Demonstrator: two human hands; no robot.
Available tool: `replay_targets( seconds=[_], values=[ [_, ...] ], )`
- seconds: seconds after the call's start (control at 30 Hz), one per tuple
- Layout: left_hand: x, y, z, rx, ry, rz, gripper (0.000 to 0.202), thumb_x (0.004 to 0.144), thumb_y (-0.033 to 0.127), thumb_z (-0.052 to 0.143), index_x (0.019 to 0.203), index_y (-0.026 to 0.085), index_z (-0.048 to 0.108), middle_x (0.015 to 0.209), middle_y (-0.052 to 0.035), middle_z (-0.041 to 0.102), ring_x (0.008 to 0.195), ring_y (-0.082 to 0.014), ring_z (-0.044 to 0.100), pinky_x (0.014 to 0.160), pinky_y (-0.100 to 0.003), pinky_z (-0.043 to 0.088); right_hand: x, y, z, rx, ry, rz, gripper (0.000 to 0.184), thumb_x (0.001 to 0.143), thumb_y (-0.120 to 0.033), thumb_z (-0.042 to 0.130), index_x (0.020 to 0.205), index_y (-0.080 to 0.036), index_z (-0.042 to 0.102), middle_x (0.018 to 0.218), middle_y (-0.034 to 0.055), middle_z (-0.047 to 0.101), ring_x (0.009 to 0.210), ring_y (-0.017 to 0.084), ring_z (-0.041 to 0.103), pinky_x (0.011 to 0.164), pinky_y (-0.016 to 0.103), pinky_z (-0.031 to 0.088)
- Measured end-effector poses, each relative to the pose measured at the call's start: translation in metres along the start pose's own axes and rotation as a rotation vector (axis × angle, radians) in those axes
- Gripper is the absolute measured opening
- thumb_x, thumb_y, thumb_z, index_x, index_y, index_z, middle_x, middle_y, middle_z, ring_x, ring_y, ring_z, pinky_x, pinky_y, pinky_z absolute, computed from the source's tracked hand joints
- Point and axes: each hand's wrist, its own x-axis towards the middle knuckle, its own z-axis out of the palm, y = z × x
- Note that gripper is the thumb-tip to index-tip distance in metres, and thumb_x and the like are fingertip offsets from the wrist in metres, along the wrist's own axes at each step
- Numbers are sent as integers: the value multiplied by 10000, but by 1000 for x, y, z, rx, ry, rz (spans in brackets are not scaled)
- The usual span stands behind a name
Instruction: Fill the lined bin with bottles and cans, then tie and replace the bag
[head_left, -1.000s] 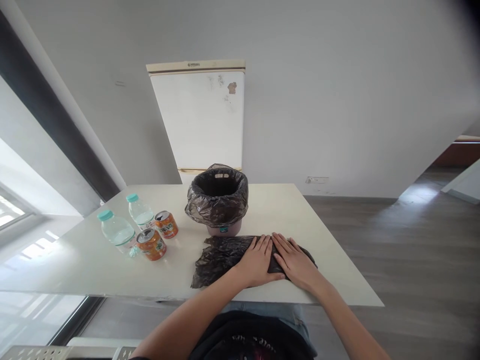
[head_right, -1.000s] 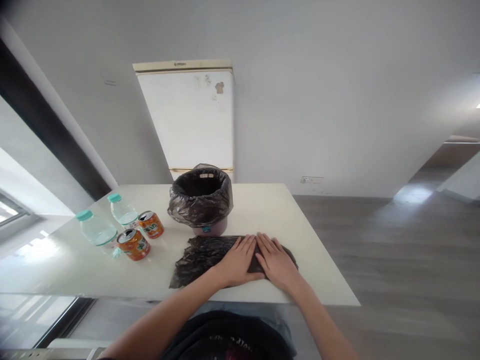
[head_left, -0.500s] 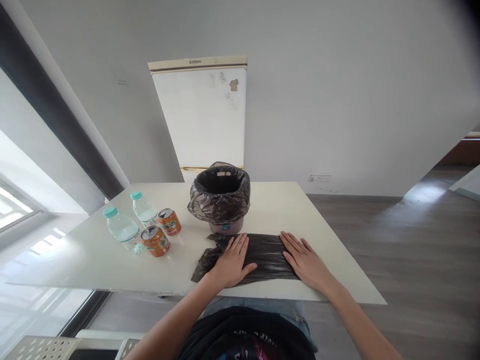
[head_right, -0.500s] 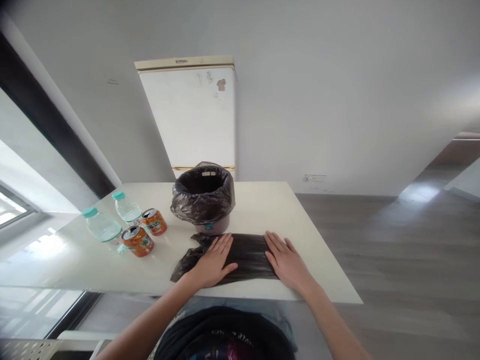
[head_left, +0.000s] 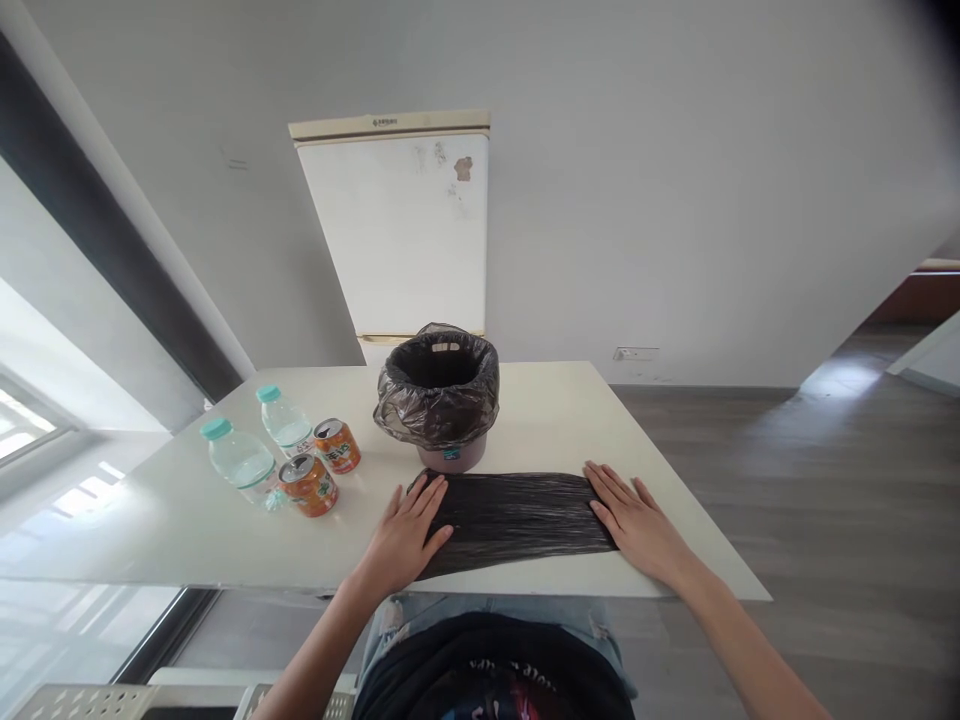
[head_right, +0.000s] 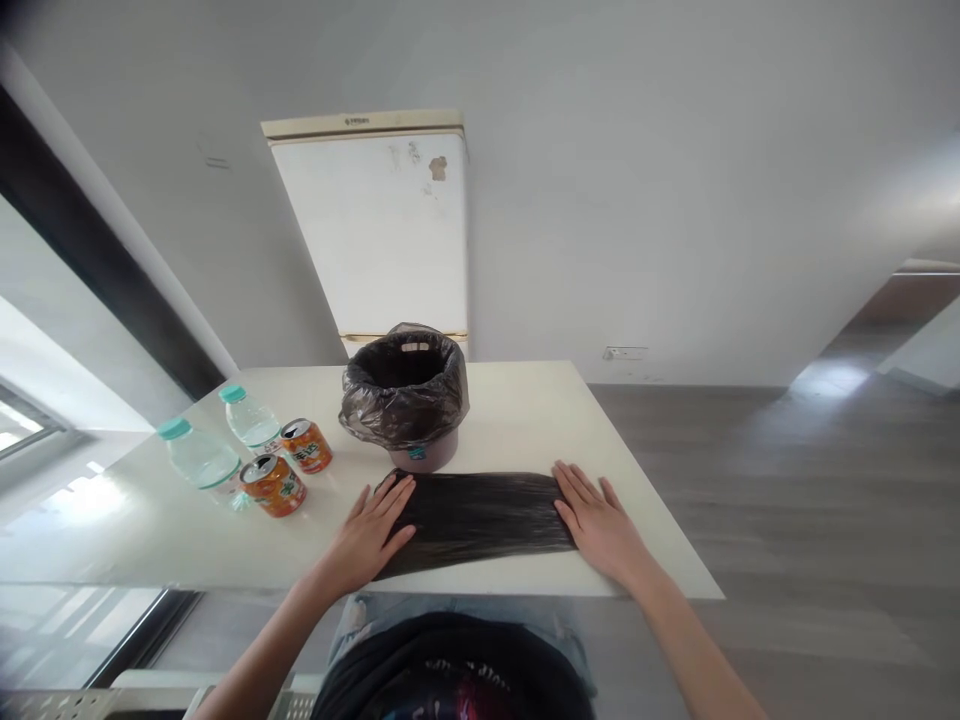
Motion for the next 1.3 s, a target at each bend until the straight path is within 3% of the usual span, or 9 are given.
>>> replay_targets(
  seconds=[0.23,0.37,0.47,0.57,0.7,0.87,1.0,1.1,1.3],
  values=[
    [-14,-25,0,-3,23,-125,639,1095,506,364,1682,297,221,1693,-83,365,1586,-282,298,1281,-560,256,1,-3,-4,38,8,8,693,1077,-610,211,1700,-315,138,1731,16,261,1594,270,263,1312,573,160],
    [-14,-27,4,-59,83,-190,620,1098,495,354,1668,266,268,1701,-99,350,1574,-264,328,1282,-516,287,-2,0,-7,213,171,122,700,1060,-638,273,1656,-272,286,1658,90,432,1502,319,445,1247,567,352],
    [-15,-29,8,-74,116,-205,622,1093,494,370,1659,247,297,1683,-113,381,1572,-281,330,1280,-517,301,-6,-5,-5,235,336,332,686,1025,-683,291,1416,-195,573,1398,184,634,1292,393,599,1071,578,518],
    [-15,-30,11,-77,105,-185,622,1093,494,367,1658,243,300,1681,-111,385,1581,-290,308,1284,-535,282,-10,-15,4,134,388,423,670,964,-743,355,1153,-185,675,1142,222,678,1115,441,631,945,614,544],
    [-17,-31,8,-114,79,-183,594,1103,470,340,1650,241,311,1666,-92,417,1582,-266,309,1293,-519,271,-10,-21,12,112,358,445,532,909,-697,446,993,-222,669,986,203,678,1012,436,652,850,594,561],
    [-18,-28,2,-136,91,-171,547,1112,424,320,1635,267,345,1648,-70,451,1567,-243,344,1293,-501,283,-12,-15,-18,444,174,483,377,879,-625,541,828,-264,641,910,126,731,874,353,711,762,479,575],
    [-16,-23,0,-144,57,-158,529,1117,412,300,1624,277,364,1639,-63,465,1571,-244,337,1299,-536,251,-19,-8,-38,966,276,557,386,843,-629,676,985,-272,644,932,66,765,872,327,739,683,428,599],
    [-14,-17,0,-161,17,-126,540,1115,439,309,1624,264,357,1651,-62,446,1581,-242,312,1308,-540,222,-22,-2,-31,1243,425,513,492,903,-630,609,1209,-248,659,1203,127,762,1068,374,739,808,514,649],
    [-8,-1,2,-192,-8,-96,533,1113,444,311,1611,266,379,1649,-58,451,1583,-244,308,1307,-530,235,-19,-21,12,1212,428,288,723,1048,-603,247,1659,-222,308,1538,121,576,1407,382,556,1114,630,544]
  ],
)
